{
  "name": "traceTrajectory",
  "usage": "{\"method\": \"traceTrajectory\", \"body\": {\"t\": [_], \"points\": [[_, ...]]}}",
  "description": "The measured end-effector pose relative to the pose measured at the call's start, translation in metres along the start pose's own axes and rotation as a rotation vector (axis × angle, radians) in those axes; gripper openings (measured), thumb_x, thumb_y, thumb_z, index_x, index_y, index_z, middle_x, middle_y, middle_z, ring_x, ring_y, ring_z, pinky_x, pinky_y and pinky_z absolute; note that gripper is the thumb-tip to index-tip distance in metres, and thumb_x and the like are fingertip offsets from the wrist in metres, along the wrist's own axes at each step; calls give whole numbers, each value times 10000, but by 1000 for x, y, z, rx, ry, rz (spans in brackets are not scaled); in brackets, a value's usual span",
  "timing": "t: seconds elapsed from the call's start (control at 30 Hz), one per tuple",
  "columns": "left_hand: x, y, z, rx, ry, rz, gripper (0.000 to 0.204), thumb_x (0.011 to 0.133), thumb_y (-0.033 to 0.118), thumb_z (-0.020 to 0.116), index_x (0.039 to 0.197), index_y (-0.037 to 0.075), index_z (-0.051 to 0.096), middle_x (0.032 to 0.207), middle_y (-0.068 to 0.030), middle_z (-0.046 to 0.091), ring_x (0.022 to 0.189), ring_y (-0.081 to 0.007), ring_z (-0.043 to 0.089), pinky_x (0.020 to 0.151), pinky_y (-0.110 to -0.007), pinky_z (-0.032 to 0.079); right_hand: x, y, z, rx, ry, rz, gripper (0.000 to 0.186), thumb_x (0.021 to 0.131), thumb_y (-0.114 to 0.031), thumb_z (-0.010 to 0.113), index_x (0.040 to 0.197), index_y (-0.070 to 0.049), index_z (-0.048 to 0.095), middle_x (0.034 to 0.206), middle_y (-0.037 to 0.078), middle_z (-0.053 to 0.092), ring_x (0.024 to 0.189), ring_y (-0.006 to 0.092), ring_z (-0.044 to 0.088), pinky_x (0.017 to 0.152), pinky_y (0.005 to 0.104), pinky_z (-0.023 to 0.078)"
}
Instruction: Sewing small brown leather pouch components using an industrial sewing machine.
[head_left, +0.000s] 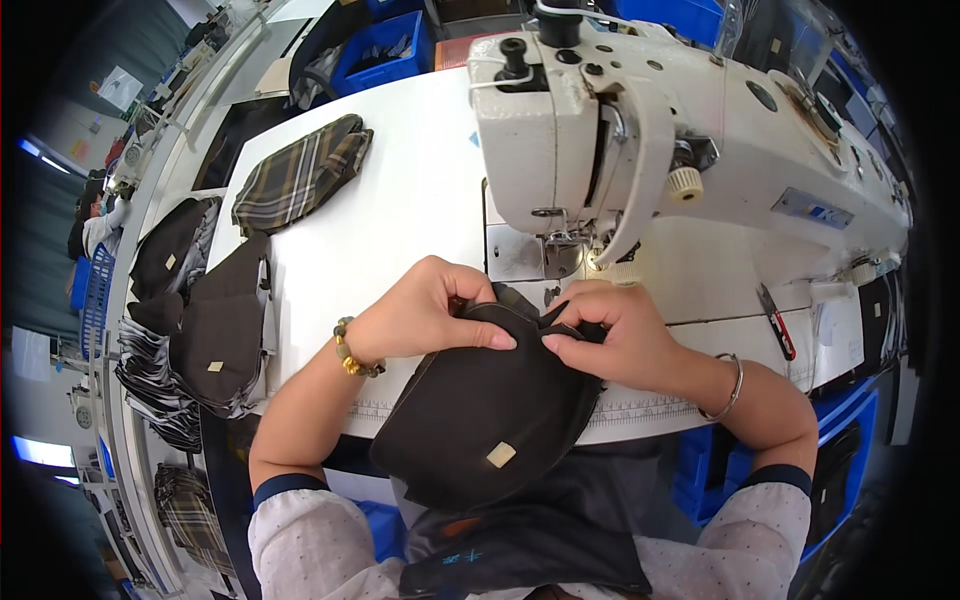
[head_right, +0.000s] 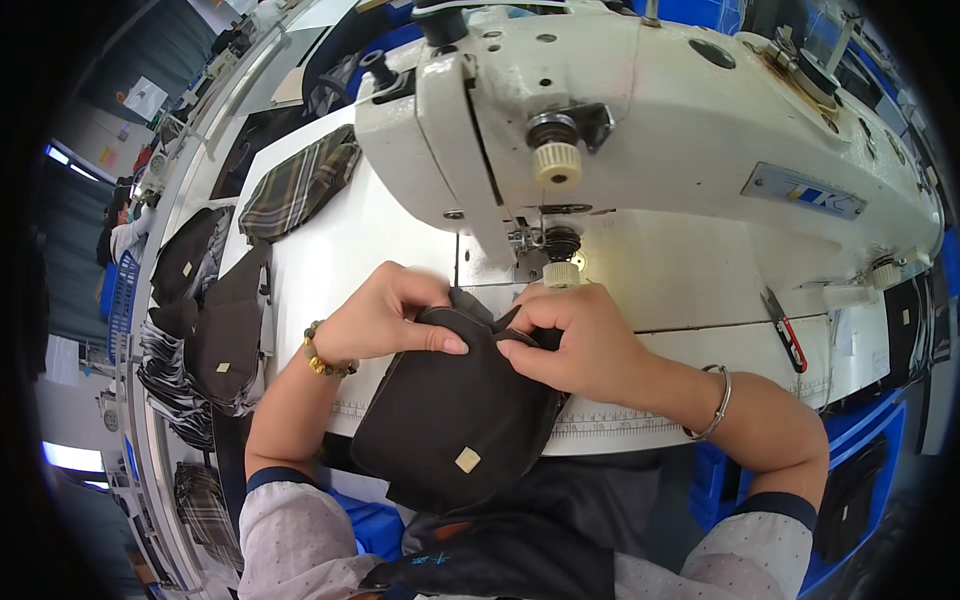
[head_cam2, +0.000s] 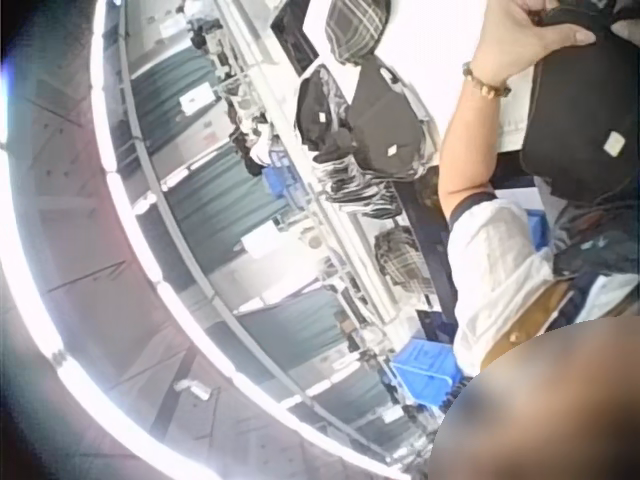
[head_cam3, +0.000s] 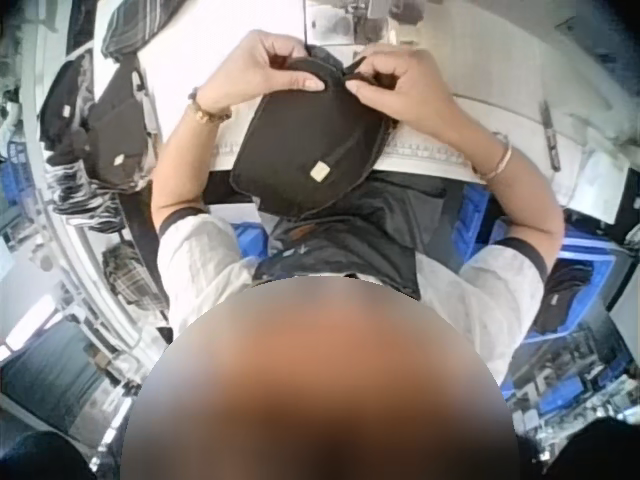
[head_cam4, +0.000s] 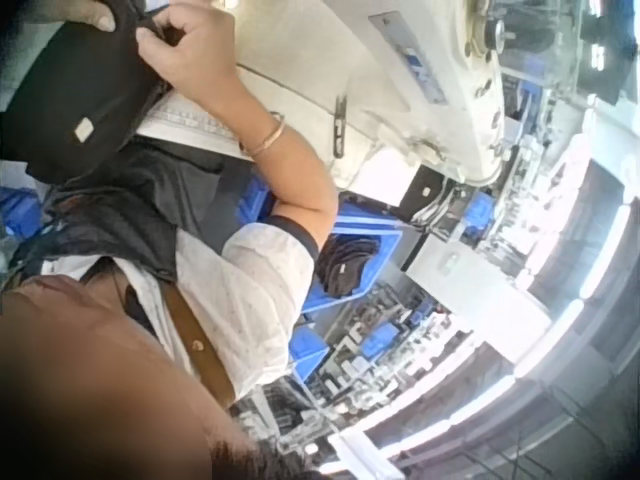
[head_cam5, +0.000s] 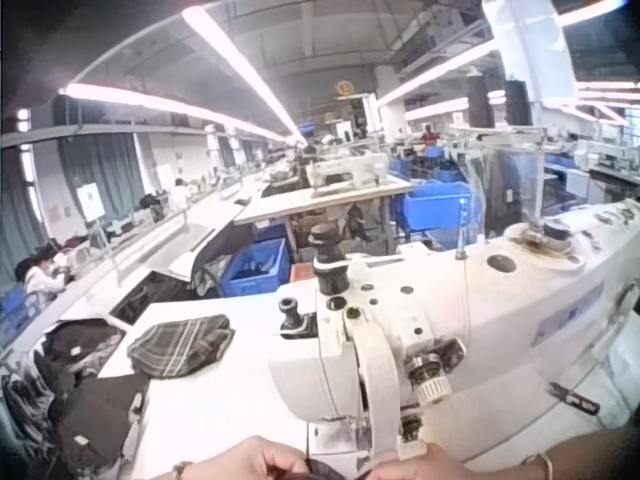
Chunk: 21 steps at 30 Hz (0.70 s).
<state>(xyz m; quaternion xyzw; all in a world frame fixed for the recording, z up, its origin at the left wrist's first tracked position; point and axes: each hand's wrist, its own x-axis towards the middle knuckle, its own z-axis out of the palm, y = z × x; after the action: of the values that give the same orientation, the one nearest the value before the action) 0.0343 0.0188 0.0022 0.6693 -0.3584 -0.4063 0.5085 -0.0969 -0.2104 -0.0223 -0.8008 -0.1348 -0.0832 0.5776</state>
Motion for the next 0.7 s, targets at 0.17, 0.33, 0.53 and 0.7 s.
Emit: {"method": "traceTrajectory", "body": {"t": [0.17, 0.33, 0.53, 0.7], "points": [[-4, 16, 12, 61, 133, -76, 298, 831, 140, 859, 686, 54, 613, 629, 88, 547, 600, 3, 416, 524, -206, 305, 0, -5, -5, -33, -17, 107, 149, 808, -116, 763, 764, -1, 679, 688, 45, 630, 595, 146, 572, 570, 277, 441], [-3, 15, 10, 104, 129, -68, 287, 831, 122, 851, 688, 55, 611, 638, 72, 561, 616, -4, 436, 540, -215, 327, 1, -4, -3, -19, -17, 142, 186, 794, -120, 766, 720, -7, 637, 673, 44, 619, 585, 138, 564, 556, 274, 428], [4, 1, 24, 47, 77, 138, 186, 787, 95, 869, 814, 7, 708, 802, -20, 710, 763, -75, 630, 721, -239, 504, -7, 0, 2, 30, -85, 85, 174, 773, -98, 768, 717, -14, 626, 679, 57, 628, 599, 147, 568, 566, 280, 428], [6, -4, 25, 58, 91, 97, 185, 786, 116, 871, 831, -2, 735, 814, -37, 739, 752, -85, 660, 727, -238, 524, -6, -2, 2, 34, -11, 33, 151, 778, -68, 770, 732, -6, 640, 755, 64, 670, 649, 157, 600, 590, 286, 450]]}}
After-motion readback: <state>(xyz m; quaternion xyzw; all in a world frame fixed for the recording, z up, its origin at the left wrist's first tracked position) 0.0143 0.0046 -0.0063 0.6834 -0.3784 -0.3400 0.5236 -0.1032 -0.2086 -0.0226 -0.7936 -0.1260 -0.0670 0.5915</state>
